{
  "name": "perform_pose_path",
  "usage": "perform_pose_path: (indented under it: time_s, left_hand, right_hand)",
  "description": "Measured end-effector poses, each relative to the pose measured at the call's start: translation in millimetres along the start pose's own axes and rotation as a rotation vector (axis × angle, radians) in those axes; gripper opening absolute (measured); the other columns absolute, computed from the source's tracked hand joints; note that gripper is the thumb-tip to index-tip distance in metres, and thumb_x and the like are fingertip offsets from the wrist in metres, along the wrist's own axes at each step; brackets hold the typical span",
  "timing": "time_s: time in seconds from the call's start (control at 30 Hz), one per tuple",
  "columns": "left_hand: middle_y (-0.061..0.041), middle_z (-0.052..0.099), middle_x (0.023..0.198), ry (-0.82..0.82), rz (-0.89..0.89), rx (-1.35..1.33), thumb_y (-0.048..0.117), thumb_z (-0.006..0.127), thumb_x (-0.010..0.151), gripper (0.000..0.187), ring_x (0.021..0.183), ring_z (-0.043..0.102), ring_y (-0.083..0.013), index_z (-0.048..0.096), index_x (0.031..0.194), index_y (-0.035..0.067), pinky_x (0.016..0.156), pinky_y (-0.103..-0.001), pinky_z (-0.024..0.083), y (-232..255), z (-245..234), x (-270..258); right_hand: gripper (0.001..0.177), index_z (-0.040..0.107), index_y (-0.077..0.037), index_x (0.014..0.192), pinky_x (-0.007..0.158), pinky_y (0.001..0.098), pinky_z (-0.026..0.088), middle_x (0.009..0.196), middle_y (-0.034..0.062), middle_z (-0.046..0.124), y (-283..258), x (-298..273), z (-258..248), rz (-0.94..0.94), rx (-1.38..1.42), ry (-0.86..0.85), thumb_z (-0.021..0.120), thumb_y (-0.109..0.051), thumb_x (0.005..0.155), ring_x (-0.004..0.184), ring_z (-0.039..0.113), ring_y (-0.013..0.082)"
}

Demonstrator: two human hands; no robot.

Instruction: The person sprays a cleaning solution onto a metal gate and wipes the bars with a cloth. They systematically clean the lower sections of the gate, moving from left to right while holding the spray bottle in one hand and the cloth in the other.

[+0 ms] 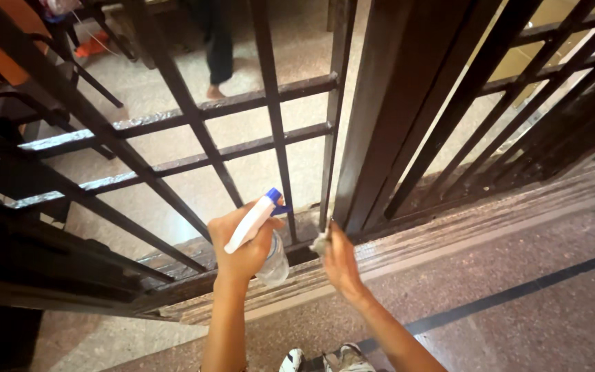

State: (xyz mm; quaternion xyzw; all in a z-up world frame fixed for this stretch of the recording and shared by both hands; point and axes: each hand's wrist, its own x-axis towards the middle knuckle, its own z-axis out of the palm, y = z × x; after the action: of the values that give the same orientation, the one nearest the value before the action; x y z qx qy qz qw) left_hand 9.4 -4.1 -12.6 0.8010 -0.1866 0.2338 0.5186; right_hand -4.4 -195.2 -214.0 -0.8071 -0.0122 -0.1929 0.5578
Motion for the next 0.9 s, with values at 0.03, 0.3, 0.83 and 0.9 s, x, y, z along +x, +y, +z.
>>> perform_pose_path:
  time_s: [0.03, 0.3, 0.83, 0.9]
  left_hand:
    - [-0.003, 0.077, 0.071, -0.003, 0.014, -0.009, 0.006, 0.064, 0.079, 0.027, 0.059, 0.073, -0.0092, 0.079, 0.101, 0.007, 0.055, -0.024, 0.053, 0.7, -1.1, 0.3]
    - [-0.007, 0.074, 0.066, 0.002, -0.045, 0.011, 0.008, 0.068, 0.075, 0.028, 0.055, 0.072, -0.0147, 0.081, 0.099, 0.01, 0.053, -0.028, 0.053, 4.1, -2.8, 0.1]
    - [-0.01, 0.075, 0.071, 0.011, 0.039, 0.019, 0.009, 0.07, 0.072, 0.034, 0.06, 0.074, -0.0195, 0.08, 0.105, 0.011, 0.056, -0.031, 0.055, -0.1, -2.7, -0.7]
    - [-0.012, 0.074, 0.072, -0.012, -0.018, 0.01, 0.009, 0.07, 0.074, 0.032, 0.061, 0.074, -0.0204, 0.08, 0.104, 0.011, 0.057, -0.031, 0.055, -0.6, -1.4, -4.5]
  right_hand:
    - [0.043, 0.049, -0.001, 0.141, 0.087, 0.0385, 0.056, 0.12, 0.0194, 0.07, -12.3, -3.4, -4.1, 0.015, 0.011, 0.07, 0.049, -0.007, 0.099, 0.104, 0.072, 0.0298]
    - [0.036, 0.073, -0.009, 0.109, 0.083, 0.0504, 0.051, 0.117, 0.0063, 0.077, -59.7, 17.7, -35.5, -0.376, -0.524, 0.328, 0.073, 0.001, 0.074, 0.1, 0.069, 0.0316]
    - [0.05, 0.052, -0.013, 0.144, 0.074, 0.0469, 0.059, 0.151, 0.0096, 0.052, 46.0, 8.3, 4.0, -0.021, -0.599, -0.154, 0.046, -0.006, 0.094, 0.089, 0.072, 0.039]
    - [0.055, 0.047, -0.007, 0.151, 0.075, 0.048, 0.059, 0.139, 0.0155, 0.056, 46.5, -4.2, -1.0, -0.225, -0.624, -0.063, 0.048, -0.008, 0.096, 0.097, 0.07, 0.0413]
